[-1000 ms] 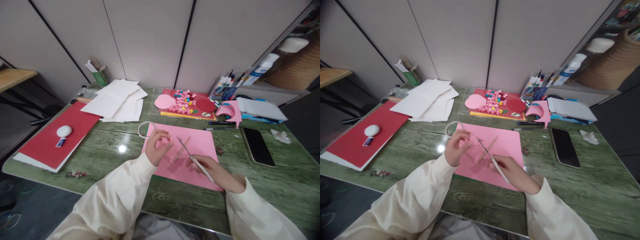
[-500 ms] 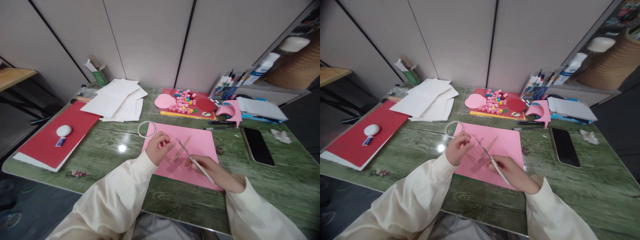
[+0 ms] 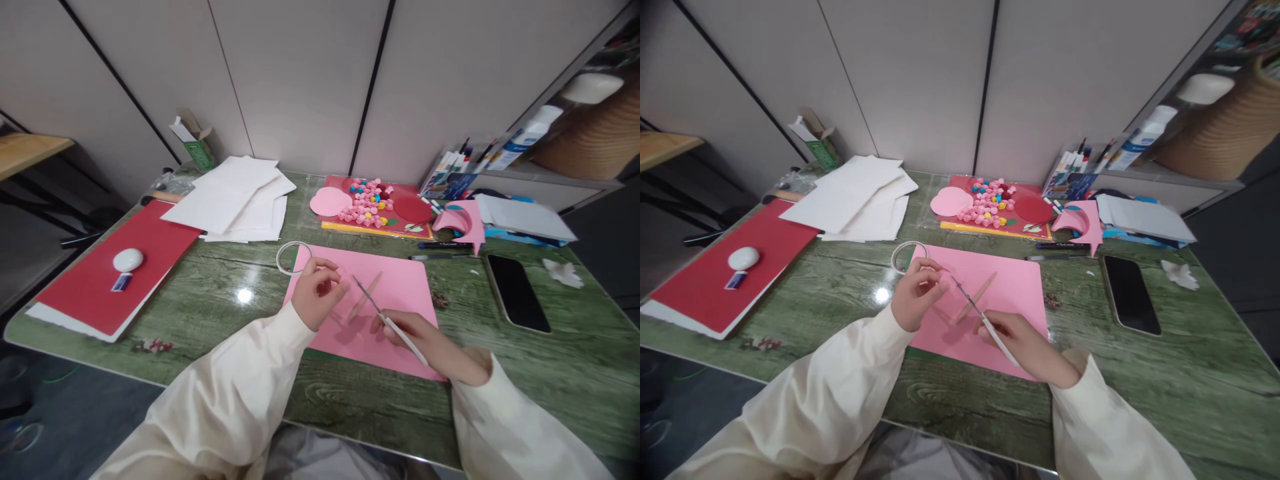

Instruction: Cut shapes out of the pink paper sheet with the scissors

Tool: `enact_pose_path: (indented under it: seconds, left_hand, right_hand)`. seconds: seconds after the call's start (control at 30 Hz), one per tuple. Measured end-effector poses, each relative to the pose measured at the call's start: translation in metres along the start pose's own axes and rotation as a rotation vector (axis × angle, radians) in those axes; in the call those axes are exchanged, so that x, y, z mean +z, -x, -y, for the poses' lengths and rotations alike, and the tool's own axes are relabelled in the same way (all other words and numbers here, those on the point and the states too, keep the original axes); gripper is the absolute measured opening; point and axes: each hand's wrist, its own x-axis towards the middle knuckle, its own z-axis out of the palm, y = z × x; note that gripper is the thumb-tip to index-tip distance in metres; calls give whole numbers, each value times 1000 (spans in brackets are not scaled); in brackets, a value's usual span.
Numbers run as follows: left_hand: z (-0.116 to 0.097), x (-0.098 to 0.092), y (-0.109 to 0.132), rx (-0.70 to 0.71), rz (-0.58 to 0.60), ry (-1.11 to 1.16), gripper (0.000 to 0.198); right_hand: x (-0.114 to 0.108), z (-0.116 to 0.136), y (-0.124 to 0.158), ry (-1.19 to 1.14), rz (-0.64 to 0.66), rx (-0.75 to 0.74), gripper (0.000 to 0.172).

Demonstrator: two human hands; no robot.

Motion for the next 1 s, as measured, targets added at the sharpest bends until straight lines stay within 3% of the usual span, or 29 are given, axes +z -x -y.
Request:
enact_pose_path:
  seconds: [0.67,1.0]
  left_hand:
    - [-3,-2,-1,-46,-66,61,17]
    - [0,1,1,-68,-22,48,16]
  right_hand:
    - [0,-2,-1,0,28,61,35]
    - [0,-1,-1,-3,1,43,34]
